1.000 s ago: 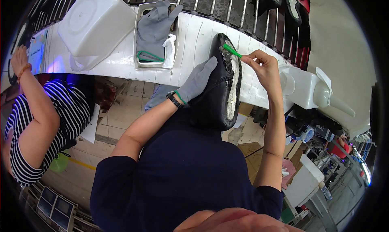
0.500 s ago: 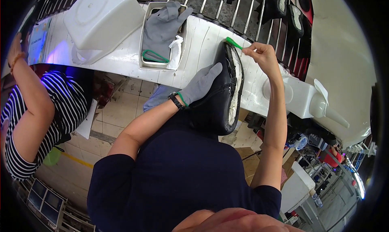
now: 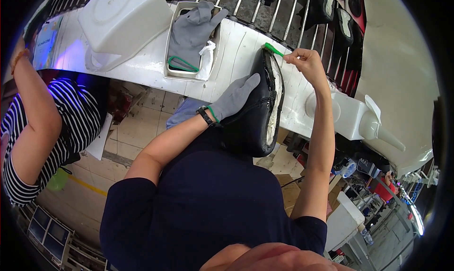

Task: Applying adhesive to the sole area of a shoe upper using a brush and placing it on a conveyor.

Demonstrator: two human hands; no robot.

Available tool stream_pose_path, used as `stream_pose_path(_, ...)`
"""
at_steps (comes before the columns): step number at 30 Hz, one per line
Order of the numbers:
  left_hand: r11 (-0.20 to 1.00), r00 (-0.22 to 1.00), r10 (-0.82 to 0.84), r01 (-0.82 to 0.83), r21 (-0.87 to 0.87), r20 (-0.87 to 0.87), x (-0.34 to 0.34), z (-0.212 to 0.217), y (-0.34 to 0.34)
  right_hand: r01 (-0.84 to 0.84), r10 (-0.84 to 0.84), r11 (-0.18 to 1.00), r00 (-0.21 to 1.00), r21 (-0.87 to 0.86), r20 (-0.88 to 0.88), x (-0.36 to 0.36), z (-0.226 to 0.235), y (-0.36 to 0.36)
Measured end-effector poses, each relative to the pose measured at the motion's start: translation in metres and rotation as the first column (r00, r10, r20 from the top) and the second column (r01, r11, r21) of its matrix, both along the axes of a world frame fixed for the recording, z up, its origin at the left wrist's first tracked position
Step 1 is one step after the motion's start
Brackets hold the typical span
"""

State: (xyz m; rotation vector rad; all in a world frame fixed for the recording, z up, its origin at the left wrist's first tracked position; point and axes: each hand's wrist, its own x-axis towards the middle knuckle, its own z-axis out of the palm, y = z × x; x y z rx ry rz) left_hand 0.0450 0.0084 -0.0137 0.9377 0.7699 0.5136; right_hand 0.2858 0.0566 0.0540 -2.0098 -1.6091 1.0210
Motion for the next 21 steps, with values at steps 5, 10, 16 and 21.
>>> stream_pose_path(5, 1.000, 1.000, 0.015, -0.015, 0.015, -0.013, 0.002, -0.003, -0.002, -0.165, 0.134, 0.981, 0.957, -0.103, -0.256, 0.016, 0.002, -0.008)
stream_pose_path(10, 1.000, 1.000, -0.003, 0.003, 0.003, -0.017, 0.002, -0.006, -0.002, -0.244, 0.200, 0.961, 0.938, -0.127, -0.284, 0.018, 0.015, -0.015)
stream_pose_path(16, 0.999, 0.999, 0.001, 0.001, 0.039, -0.043, 0.002, -0.011, -0.003, -0.279, 0.222, 0.941, 0.937, -0.194, -0.270, 0.018, 0.027, -0.028)
stream_pose_path(21, 1.000, 0.999, -0.017, 0.018, 0.010, -0.029, 0.002, -0.004, -0.002, -0.248, 0.158, 0.941, 0.923, -0.229, -0.351, 0.016, 0.033, -0.052)
